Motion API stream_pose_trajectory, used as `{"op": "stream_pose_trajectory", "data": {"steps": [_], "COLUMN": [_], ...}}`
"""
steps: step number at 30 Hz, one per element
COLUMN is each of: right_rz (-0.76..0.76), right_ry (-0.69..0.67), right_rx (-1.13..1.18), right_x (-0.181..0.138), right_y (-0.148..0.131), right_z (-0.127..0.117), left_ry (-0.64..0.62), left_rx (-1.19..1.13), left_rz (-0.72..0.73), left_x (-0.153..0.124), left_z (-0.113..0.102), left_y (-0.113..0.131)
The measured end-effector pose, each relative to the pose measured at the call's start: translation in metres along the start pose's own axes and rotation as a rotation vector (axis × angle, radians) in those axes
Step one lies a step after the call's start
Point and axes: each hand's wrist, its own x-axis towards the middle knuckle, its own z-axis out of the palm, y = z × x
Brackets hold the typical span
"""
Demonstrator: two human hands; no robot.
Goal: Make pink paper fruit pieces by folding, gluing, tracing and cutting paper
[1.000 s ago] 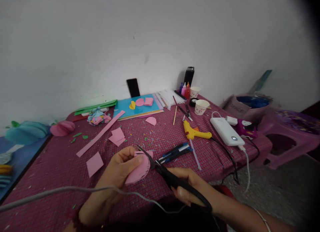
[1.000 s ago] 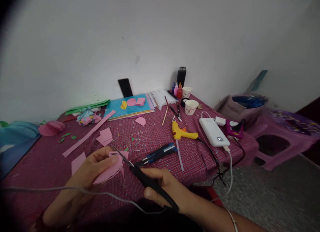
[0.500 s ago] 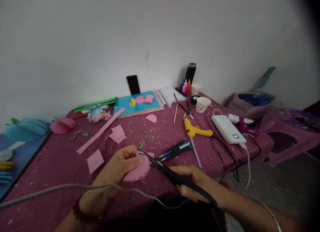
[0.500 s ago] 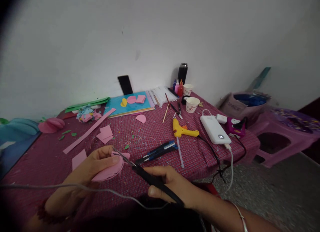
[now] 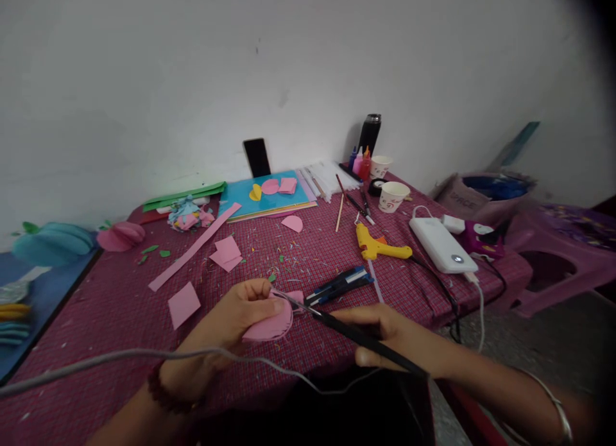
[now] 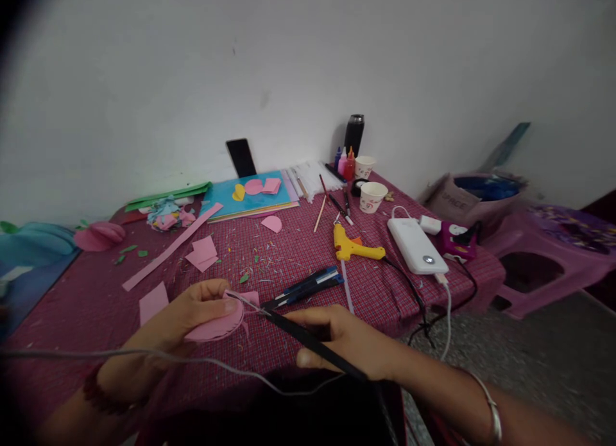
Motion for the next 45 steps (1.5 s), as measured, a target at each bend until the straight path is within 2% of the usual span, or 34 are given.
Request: {"op": "stream_pose_trajectory", "data": {"steps": [5,15,25,35,38,41,45], "right_rz": [0.048,0.016,0.003,0.033,0.044,0.041,-0.056], "right_ry": [-0.015,-0.049,0.006,0.011,0.027,0.108,0.308], "right_rx": [-0.016,-0.126,-0.317,-0.369,-0.377,-0.461,-0.869], "right_x": [-0.001,0.002,0.001,0.002,0.004,0.013,0.045], "right_y": [-0.005,-0.015,-0.018,-0.013,-0.012,-0.012,-0.004], "right_z": [-0.007,-0.010,-0.008,-0.006,-0.006,-0.014,-0.041], "left_ry": [0.022,0.002,-0.044,-0.091,-0.090,-0.060,-0.013], "left_rx": [0.026,0.065,0.083,0.084,0.089,0.194,0.347], "left_rz": [-0.029,-0.041,-0.038,-0.027,-0.001,0.063,0.310], "left_x": [0.004,0.006,0.008,0.010,0.010,0.009,0.006], "left_z": [-0.004,-0.005,-0.013,-0.017,-0.019,-0.021,-0.023], "left_y": [-0.007,-0.009,-0.012,-0.016,-0.019,-0.016,-0.001]}}
